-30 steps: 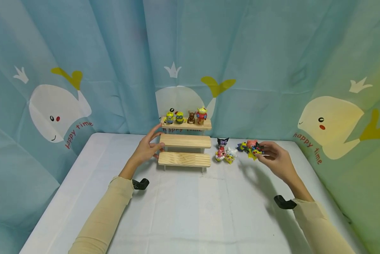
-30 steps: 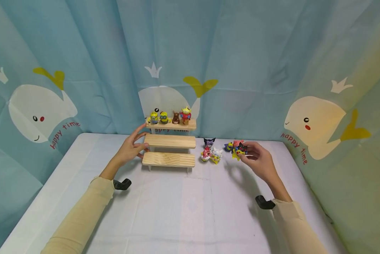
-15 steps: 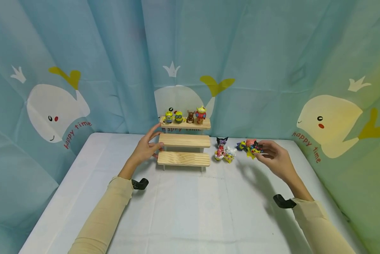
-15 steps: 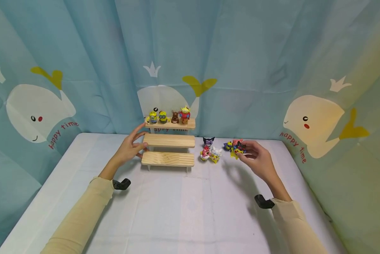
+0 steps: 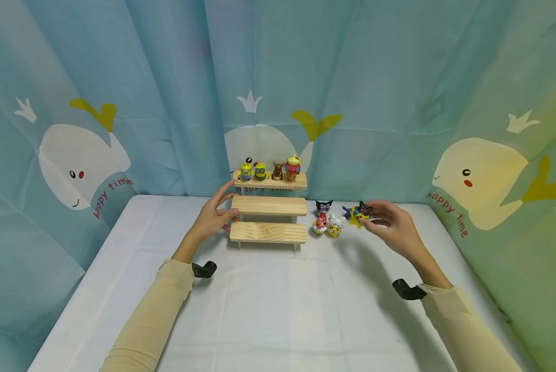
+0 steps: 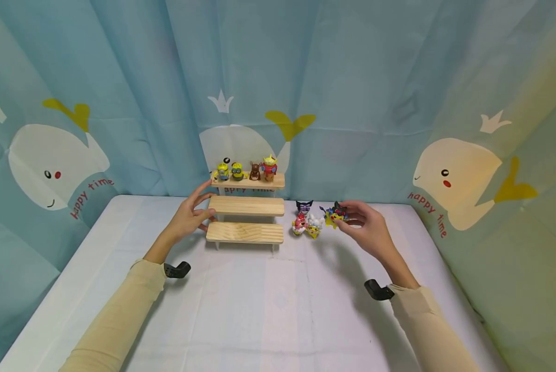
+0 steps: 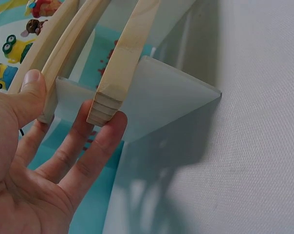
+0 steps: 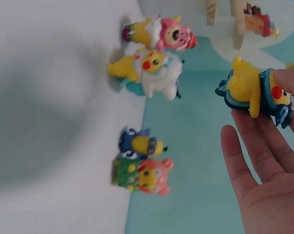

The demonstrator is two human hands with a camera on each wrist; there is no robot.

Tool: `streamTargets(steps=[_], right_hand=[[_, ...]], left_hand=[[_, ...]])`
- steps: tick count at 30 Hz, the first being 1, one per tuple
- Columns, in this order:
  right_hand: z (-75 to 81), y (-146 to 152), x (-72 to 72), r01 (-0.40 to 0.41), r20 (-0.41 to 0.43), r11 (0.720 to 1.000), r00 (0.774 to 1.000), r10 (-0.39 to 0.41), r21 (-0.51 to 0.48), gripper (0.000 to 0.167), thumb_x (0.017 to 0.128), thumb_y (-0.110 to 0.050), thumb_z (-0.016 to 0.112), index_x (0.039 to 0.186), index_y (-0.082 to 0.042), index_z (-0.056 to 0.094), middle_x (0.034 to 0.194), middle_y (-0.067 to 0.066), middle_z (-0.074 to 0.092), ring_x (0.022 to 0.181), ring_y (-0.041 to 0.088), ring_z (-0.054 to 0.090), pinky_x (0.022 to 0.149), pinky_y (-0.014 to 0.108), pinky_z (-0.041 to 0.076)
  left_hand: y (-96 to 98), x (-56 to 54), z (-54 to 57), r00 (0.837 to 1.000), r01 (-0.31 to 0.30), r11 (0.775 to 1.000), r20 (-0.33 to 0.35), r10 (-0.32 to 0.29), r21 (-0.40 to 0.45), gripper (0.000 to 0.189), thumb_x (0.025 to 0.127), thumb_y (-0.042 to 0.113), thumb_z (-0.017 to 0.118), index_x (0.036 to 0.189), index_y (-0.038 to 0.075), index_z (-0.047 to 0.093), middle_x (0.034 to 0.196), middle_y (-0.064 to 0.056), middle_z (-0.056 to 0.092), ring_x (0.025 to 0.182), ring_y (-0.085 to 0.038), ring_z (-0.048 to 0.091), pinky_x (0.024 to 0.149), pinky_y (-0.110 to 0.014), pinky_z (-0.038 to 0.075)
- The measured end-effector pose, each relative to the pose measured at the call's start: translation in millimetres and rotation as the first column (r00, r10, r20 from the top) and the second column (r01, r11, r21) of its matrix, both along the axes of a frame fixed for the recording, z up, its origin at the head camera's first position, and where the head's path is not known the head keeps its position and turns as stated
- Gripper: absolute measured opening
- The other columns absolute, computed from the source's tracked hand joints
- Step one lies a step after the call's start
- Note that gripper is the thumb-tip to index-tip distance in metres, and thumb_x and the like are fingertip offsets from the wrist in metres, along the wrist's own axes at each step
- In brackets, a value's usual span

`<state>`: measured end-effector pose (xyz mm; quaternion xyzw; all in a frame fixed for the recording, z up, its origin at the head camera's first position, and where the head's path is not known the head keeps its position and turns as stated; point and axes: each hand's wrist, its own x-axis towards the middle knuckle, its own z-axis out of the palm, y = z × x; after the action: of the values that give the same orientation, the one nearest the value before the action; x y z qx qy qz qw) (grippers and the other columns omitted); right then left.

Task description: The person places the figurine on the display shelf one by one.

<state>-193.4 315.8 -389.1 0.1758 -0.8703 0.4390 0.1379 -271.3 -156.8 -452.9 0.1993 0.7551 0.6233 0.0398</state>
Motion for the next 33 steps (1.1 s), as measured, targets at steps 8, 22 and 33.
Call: streamTargets(steps=[8,22,33], right_hand=[[14.6,-20.9,-5.0,-0.014,0.002,0.997,1.000,0.014,0.073,0.042,0.092,-0.007,0.079,0.130,-0.001,0.065,0.112,0.017,0.071,0.092,0.000,0.066,0.082,0.013,0.056],[30.6,-77.1,-22.1,-0.160,0.011,0.986,0.987,0.159,0.050,0.039,0.091,-0.010,0.081,0.128,-0.005,0.068,0.110,0.014,0.073,0.095,0.026,0.071,0.085,0.033,0.061],[36.7,-122.1,-34.3,-0.209,0.045,0.977,0.977,0.207,0.039,0.040,0.091,-0.011,0.081,0.127,-0.004,0.067,0.114,0.015,0.072,0.100,0.029,0.071,0.087,0.043,0.061]], left_hand=[[0.2,-0.7,0.8,1.000,0.017,1.000,0.001,-0.017,0.013,0.079,0.103,0.011,0.064,0.164,0.041,0.023,0.164,-0.020,0.031,0.101,-0.053,0.067,0.064,-0.068,0.056],[0.1,1.3,2.1,1.000,0.003,1.000,0.000,-0.003,-0.007,0.078,0.102,0.015,0.065,0.163,0.043,0.025,0.164,-0.019,0.032,0.086,-0.035,0.073,0.064,-0.064,0.059],[0.3,1.5,1.9,1.000,-0.001,1.000,0.018,0.001,-0.003,0.077,0.103,0.014,0.064,0.161,0.048,0.026,0.163,-0.013,0.036,0.094,-0.036,0.073,0.066,-0.064,0.058]])
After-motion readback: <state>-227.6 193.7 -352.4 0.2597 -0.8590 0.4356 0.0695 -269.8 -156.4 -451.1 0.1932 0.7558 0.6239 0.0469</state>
